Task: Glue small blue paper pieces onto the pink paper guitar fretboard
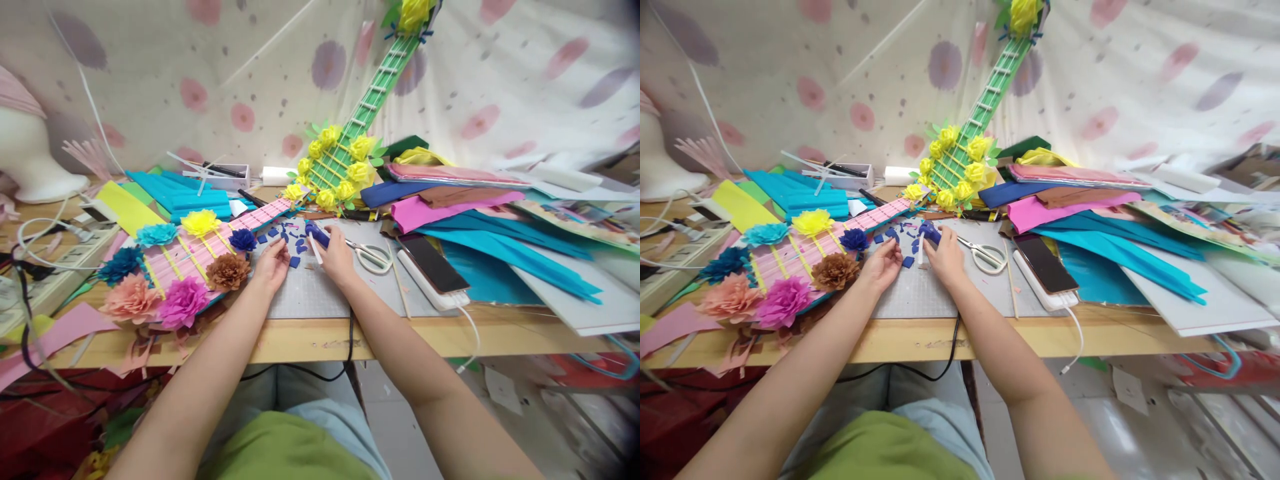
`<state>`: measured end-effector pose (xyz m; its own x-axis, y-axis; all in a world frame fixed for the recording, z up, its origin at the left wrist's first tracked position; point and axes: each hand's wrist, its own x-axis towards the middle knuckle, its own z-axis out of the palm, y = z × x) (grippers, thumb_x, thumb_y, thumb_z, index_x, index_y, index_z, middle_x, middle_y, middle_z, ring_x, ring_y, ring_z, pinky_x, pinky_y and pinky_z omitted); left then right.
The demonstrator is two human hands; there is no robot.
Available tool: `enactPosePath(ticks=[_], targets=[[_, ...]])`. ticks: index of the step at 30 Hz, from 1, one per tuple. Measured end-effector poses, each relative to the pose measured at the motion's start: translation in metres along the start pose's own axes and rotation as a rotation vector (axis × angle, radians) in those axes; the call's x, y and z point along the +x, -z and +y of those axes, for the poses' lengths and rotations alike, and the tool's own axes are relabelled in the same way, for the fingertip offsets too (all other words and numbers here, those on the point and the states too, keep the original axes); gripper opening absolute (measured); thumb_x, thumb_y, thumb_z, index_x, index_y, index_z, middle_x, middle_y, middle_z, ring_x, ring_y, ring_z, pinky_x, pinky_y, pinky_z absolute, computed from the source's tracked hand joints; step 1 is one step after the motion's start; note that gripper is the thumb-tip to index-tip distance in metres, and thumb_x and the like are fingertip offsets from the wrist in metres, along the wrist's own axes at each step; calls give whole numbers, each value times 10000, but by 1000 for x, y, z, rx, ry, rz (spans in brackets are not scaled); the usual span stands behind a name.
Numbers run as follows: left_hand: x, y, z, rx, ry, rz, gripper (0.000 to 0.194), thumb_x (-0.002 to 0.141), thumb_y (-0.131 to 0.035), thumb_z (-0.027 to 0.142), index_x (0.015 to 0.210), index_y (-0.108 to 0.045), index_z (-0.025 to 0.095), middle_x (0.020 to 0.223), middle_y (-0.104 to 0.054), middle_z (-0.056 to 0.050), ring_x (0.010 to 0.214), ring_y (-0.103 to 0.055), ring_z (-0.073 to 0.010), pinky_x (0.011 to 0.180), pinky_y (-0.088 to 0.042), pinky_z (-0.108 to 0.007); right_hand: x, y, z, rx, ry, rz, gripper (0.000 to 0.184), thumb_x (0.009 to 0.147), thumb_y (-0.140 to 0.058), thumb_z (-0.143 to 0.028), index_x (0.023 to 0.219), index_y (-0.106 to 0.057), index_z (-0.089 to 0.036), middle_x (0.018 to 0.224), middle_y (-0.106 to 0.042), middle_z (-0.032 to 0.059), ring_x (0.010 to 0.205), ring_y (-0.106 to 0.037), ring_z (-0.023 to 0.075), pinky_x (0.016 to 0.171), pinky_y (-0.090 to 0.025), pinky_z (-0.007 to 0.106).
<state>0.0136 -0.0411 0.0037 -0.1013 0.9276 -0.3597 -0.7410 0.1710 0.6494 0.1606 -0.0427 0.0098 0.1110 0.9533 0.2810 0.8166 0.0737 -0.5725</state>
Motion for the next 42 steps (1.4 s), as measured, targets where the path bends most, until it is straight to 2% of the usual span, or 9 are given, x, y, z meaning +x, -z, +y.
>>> enactPosePath(ticks=[6,14,19,24,27,31,34,37,42], targets=[[2,2,-1,82,-35,-26,157,678,-680,100,742,-556,173,608,-535,37,536,-525,-39,505,-432,-146,16,4,14,-260,-13,-123,510,778,-603,-351,1228,-441,-176,1209,-542,139,1023,-580,276,793,-442,375],[-1,0,1,-13,35,-6,109,738,-599,52,720,-562,153,577,-522,32,521,-509,-26,466,-396,-112,15,21,23,-342,58,-199,405,768,-504,-169,1170,-536,-198,1172,-571,98,999,-584,249,764,-441,339],[-3,-1,1,-50,35,3,120,737,-589,30,719,-576,147,601,-548,24,529,-509,-28,475,-398,-118,14,28,20,-445,77,-243,401,730,-542,-209,1127,-594,-195,1123,-576,113,900,-601,258,710,-435,340],[-5,-2,3,-96,39,-36,114,764,-567,40,711,-570,141,613,-550,21,548,-525,-31,487,-405,-115,19,25,33,-394,162,-255,415,688,-586,-214,1098,-621,-156,1017,-591,137,976,-553,288,821,-414,372],[-8,-3,5,-115,43,-69,113,768,-553,28,720,-569,129,627,-560,7,559,-535,-42,497,-417,-120,22,23,45,-245,176,-225,425,628,-626,-215,1047,-620,-145,1030,-556,132,1003,-518,280,866,-403,383],[-9,-4,4,-103,63,-109,109,764,-554,17,732,-572,120,636,-563,-4,566,-542,-53,501,-429,-127,28,24,51,217,136,-176,389,555,-612,-190,941,-569,-171,973,-557,63,939,-517,209,856,-416,351],[-9,-4,4,-102,78,-121,115,767,-552,17,734,-571,125,639,-563,-6,568,-545,-59,504,-438,-132,29,28,45,700,-1,-232,356,549,-597,-221,899,-535,-200,846,-582,4,744,-521,142,683,-436,282],[-10,-4,4,-115,106,-144,120,774,-541,17,736,-569,128,653,-569,-13,584,-553,-64,514,-448,-135,25,30,33,1124,-194,-314,307,539,-623,-250,828,-544,-184,742,-559,-19,555,-435,66,490,-344,202],[-12,-4,4,-106,149,-195,114,776,-537,21,748,-570,126,699,-590,-30,599,-565,-62,527,-463,-133,18,23,21,1316,-350,-412,322,485,-704,-212,754,-533,-163,626,-518,-60,448,-336,3,393,-232,145]])
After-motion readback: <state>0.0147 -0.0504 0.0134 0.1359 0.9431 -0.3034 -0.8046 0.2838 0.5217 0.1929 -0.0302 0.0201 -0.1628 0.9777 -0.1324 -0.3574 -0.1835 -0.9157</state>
